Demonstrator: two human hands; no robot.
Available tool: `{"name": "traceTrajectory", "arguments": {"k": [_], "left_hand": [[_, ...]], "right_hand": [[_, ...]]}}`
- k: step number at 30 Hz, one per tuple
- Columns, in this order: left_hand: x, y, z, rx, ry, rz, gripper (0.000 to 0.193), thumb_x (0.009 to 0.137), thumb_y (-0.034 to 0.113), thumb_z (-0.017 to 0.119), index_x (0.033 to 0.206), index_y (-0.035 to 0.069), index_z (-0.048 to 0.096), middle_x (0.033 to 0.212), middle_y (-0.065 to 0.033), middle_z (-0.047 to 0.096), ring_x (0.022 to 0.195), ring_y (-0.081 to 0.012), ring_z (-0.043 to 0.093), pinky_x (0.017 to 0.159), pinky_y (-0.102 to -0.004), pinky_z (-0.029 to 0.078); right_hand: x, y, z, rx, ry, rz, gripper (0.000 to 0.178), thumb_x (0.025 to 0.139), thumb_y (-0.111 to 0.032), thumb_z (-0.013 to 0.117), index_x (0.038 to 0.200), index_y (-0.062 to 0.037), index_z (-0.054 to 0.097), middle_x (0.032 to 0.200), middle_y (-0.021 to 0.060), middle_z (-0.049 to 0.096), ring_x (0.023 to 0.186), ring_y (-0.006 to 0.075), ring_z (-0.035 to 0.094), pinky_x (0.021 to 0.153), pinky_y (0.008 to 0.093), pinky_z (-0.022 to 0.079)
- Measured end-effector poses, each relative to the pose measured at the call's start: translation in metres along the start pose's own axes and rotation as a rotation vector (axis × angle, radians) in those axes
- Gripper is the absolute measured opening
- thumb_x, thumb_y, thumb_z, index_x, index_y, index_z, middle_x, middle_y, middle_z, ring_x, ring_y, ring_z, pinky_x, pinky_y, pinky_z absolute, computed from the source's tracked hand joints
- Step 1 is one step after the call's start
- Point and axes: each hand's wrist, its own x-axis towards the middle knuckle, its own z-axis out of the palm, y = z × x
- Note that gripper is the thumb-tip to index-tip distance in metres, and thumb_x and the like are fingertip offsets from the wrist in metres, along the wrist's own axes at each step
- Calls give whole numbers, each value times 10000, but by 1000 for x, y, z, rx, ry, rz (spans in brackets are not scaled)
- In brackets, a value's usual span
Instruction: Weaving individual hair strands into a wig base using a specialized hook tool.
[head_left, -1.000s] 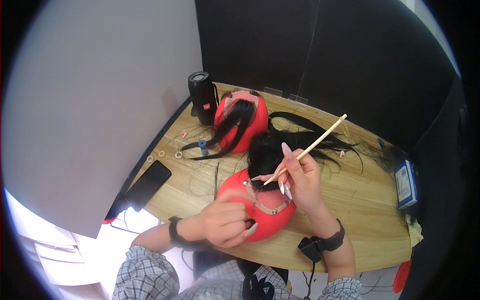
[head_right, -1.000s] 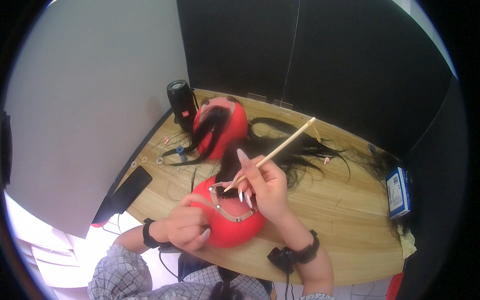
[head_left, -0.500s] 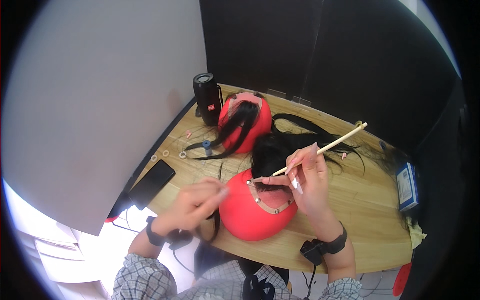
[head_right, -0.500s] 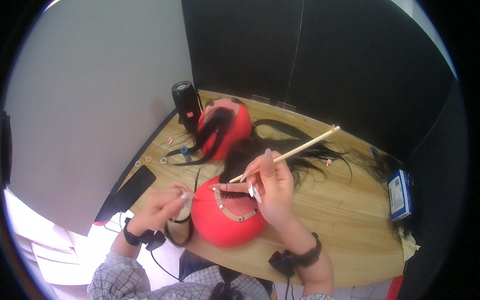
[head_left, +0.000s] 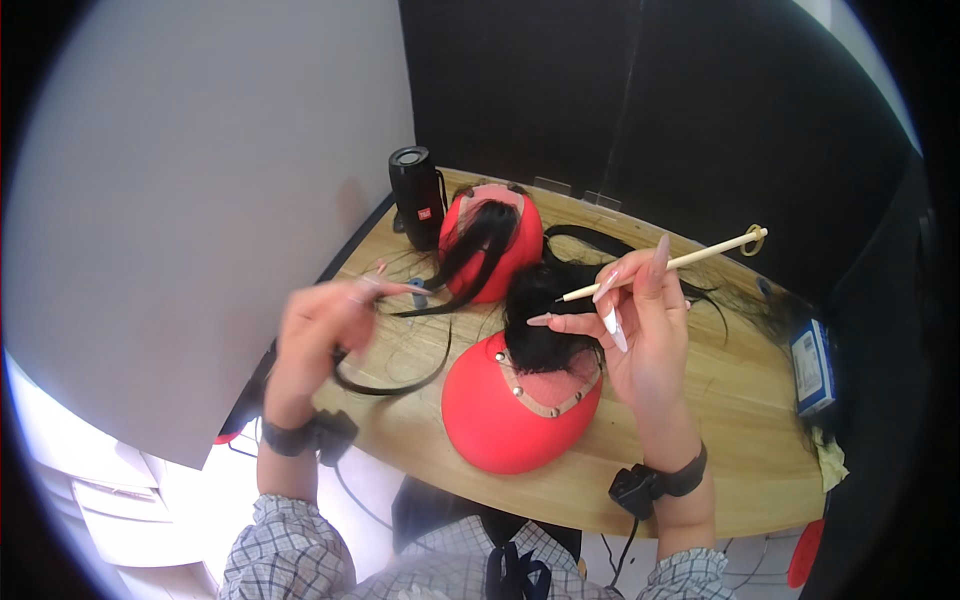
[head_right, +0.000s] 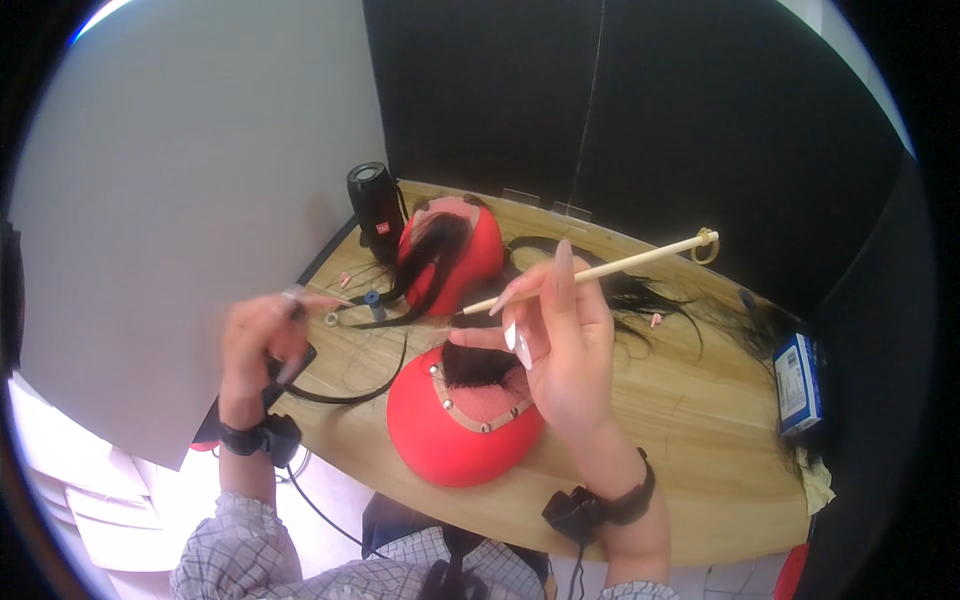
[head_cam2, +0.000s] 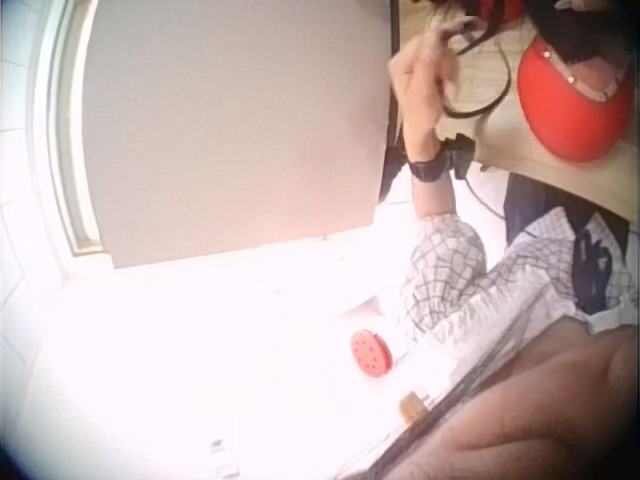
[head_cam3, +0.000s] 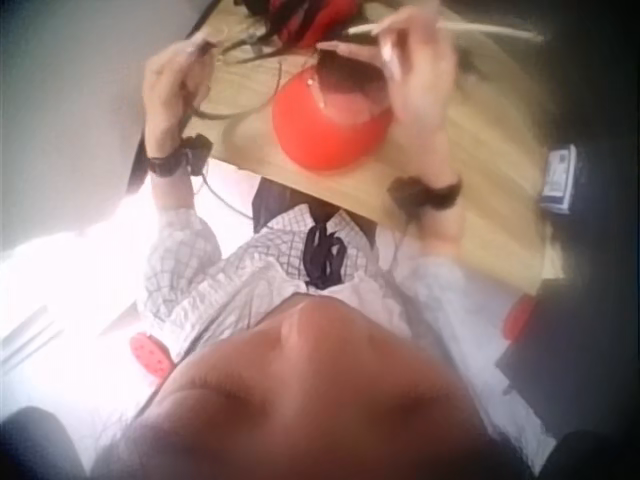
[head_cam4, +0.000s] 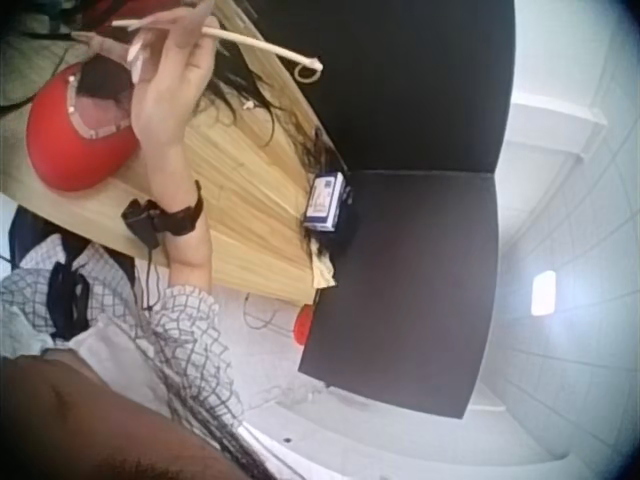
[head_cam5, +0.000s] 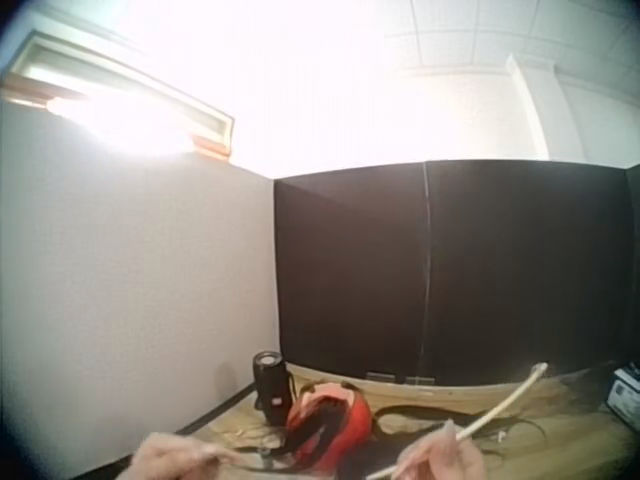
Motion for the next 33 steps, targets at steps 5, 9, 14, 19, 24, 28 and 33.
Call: {"name": "traceTrajectory", "arguments": {"k": [5, 9, 14, 19, 24, 28, 33], "left_hand": [[15, -1, 69, -157, -468, -154, 278, 976, 126, 455, 793, -6, 617, 505, 10, 452, 501, -53, 444, 664, -254, 478], [28, -8, 81, -229, -506, -307, 305, 983, 197, 488, 805, -12, 622, 505, 26, 444, 475, -30, 410, 487, -209, 383], [44, 6, 76, -218, -443, -211, 374, 980, 219, 505, 663, 23, 535, 520, 35, 422, 477, -30, 393, 515, -209, 406], [59, 21, 75, -168, -434, -139, 398, 970, 217, 521, 613, 41, 500, 539, 31, 443, 534, -36, 431, 555, -215, 416], [72, 30, 83, -206, -388, -99, 382, 938, 146, 524, 574, 34, 500, 516, 22, 419, 503, -64, 385, 512, -232, 332], [70, 38, 85, -234, -311, -56, 333, 928, 137, 508, 633, -11, 552, 524, 9, 437, 492, -72, 395, 500, -234, 339], [73, 34, 69, -245, -175, 111, 312, 971, 152, 475, 751, -21, 611, 533, 25, 459, 490, -47, 418, 490, -205, 350]], "right_hand": [[5, -9, 14, -24, -17, -70, 346, 1011, -333, 340, 912, -29, 474, 791, 43, 480, 605, 67, 517, 694, 448, 623], [5, -35, 14, -27, 0, -132, 346, 1013, -323, 355, 903, -29, 500, 773, 32, 485, 580, 74, 510, 724, 446, 612], [4, -55, -10, -290, 129, -338, 272, 1005, -241, 405, 980, -13, 552, 752, 46, 546, 603, 94, 544, 793, 428, 575], [-6, -46, -25, -660, 34, -154, 194, 931, -129, 541, 1056, -25, 646, 861, 82, 656, 715, 119, 619, 623, 231, 521], [-15, -19, -4, -824, -279, 326, 267, 788, -11, 693, 1054, -21, 682, 746, 31, 632, 599, 68, 539, 525, 221, 429], [-9, -4, 3, -707, -384, 345, 84, 795, 1, 675, 876, 6, 698, 711, 33, 618, 566, 65, 544, 502, 219, 422], [-4, -8, -1, -591, -198, 197, 78, 869, -23, 613, 827, 12, 669, 701, 20, 615, 568, 59, 549, 496, 194, 422]]}}
